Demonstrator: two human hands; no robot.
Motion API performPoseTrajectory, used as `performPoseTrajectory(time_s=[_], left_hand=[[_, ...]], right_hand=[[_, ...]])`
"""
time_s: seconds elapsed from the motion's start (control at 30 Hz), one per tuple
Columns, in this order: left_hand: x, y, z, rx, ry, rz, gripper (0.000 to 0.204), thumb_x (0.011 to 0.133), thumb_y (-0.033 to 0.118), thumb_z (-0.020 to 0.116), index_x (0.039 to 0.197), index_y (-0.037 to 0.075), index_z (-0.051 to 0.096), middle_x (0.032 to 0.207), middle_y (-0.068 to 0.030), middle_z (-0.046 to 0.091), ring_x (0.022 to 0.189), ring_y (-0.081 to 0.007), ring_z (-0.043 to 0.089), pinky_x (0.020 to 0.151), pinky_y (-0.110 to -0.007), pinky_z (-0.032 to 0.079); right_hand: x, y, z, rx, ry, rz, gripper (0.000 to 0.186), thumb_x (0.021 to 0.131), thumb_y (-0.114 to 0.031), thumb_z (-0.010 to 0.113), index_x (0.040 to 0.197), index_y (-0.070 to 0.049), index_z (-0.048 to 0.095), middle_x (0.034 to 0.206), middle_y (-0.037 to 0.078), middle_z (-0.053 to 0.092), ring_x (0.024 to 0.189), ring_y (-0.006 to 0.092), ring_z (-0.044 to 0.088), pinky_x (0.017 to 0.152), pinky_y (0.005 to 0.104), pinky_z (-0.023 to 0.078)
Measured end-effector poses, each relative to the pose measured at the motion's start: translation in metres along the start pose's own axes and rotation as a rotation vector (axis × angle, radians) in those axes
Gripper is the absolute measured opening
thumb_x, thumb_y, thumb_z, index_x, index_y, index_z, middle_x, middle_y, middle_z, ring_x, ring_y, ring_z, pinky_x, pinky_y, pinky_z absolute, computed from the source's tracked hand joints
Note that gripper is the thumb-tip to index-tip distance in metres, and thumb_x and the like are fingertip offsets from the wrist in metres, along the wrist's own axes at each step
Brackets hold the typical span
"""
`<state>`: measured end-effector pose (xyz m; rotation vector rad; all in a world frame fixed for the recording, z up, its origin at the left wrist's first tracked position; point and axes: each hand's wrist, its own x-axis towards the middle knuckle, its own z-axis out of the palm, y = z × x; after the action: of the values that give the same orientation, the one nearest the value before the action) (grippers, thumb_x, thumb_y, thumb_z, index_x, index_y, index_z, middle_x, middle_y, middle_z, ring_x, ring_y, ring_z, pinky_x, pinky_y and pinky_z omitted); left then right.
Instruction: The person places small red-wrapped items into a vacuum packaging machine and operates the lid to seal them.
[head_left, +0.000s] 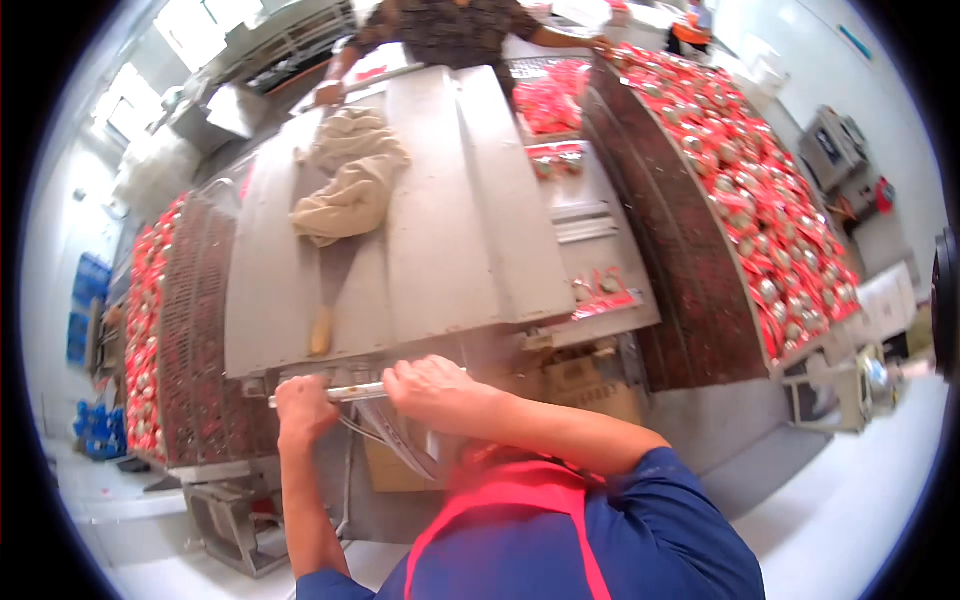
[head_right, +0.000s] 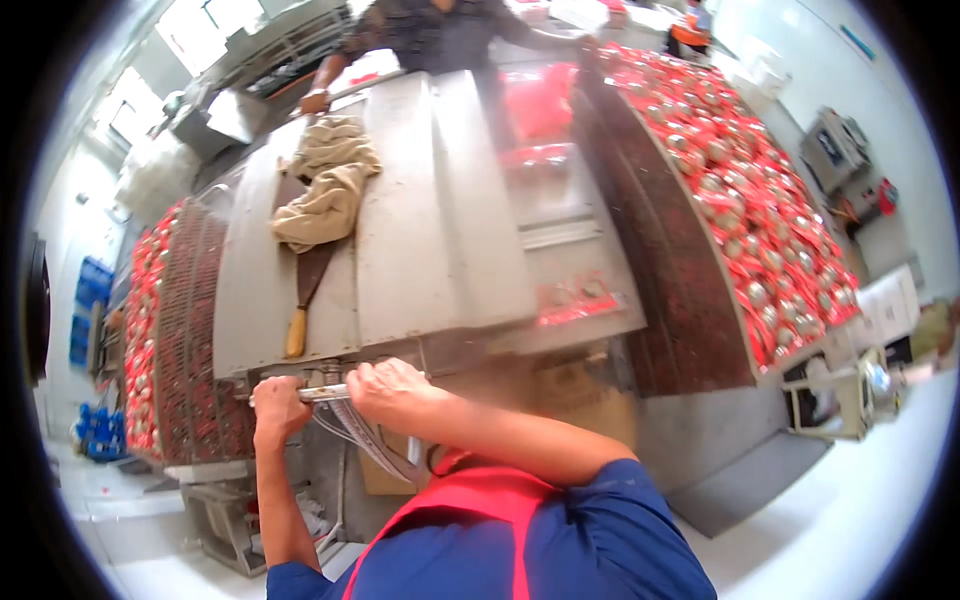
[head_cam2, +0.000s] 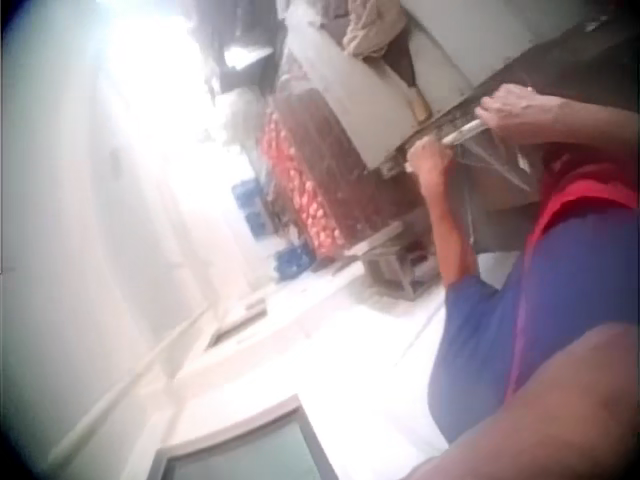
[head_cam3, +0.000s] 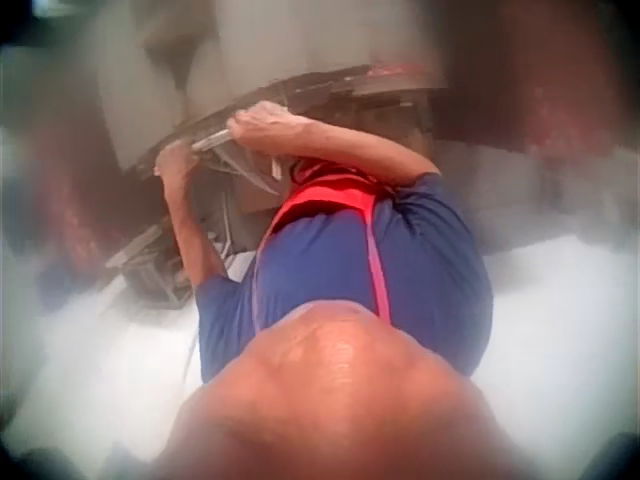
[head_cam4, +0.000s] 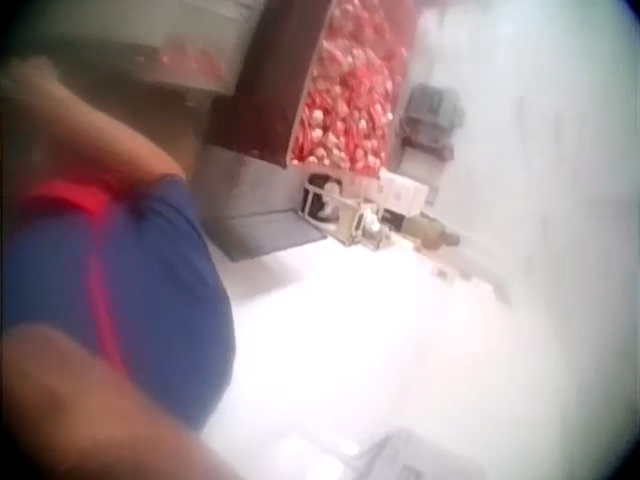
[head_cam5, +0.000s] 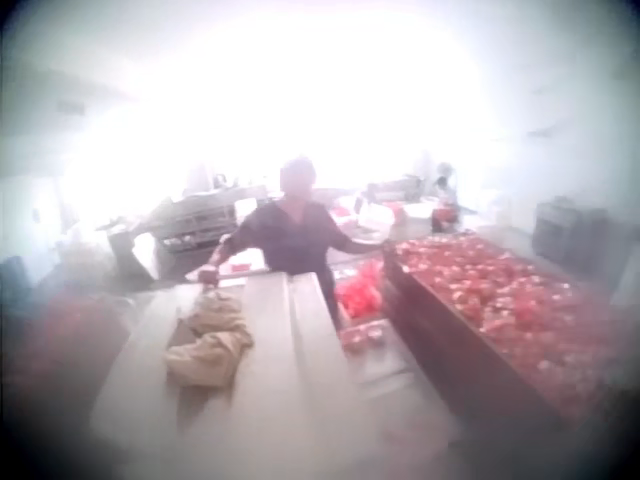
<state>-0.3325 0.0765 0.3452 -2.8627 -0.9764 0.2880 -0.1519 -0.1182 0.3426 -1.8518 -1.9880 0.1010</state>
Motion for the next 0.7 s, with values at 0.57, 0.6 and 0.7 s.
performPoseTrajectory(time_s=[0.57,0.6,0.7], left_hand=[[0.041,0.238,0.074,-0.105,-0.131,0.309,0.018,0.066,0.018,0.065,0.076,0.007,0.075,0.079,-0.0192,0.072,0.077,-0.0355,0.072,0.071,-0.045,0.058],[0.046,0.253,0.089,-0.120,-0.154,0.311,0.020,0.068,0.018,0.065,0.079,0.007,0.076,0.082,-0.0190,0.073,0.080,-0.0349,0.073,0.074,-0.045,0.058],[0.058,0.297,0.129,-0.142,-0.175,0.318,0.021,0.070,0.020,0.064,0.081,0.007,0.077,0.082,-0.0192,0.073,0.080,-0.0346,0.073,0.074,-0.045,0.058]], right_hand=[[-0.165,0.143,0.010,0.051,-0.437,0.595,0.023,0.083,-0.022,0.065,0.095,-0.006,0.077,0.100,0.017,0.074,0.097,0.0317,0.072,0.085,0.0419,0.057],[-0.177,0.154,0.013,0.045,-0.427,0.604,0.023,0.083,-0.022,0.065,0.095,-0.006,0.077,0.100,0.017,0.074,0.097,0.0317,0.072,0.085,0.0419,0.057],[-0.211,0.186,0.036,0.091,-0.466,0.677,0.023,0.080,-0.021,0.065,0.091,-0.005,0.077,0.095,0.017,0.075,0.095,0.0323,0.072,0.084,0.0427,0.057]])
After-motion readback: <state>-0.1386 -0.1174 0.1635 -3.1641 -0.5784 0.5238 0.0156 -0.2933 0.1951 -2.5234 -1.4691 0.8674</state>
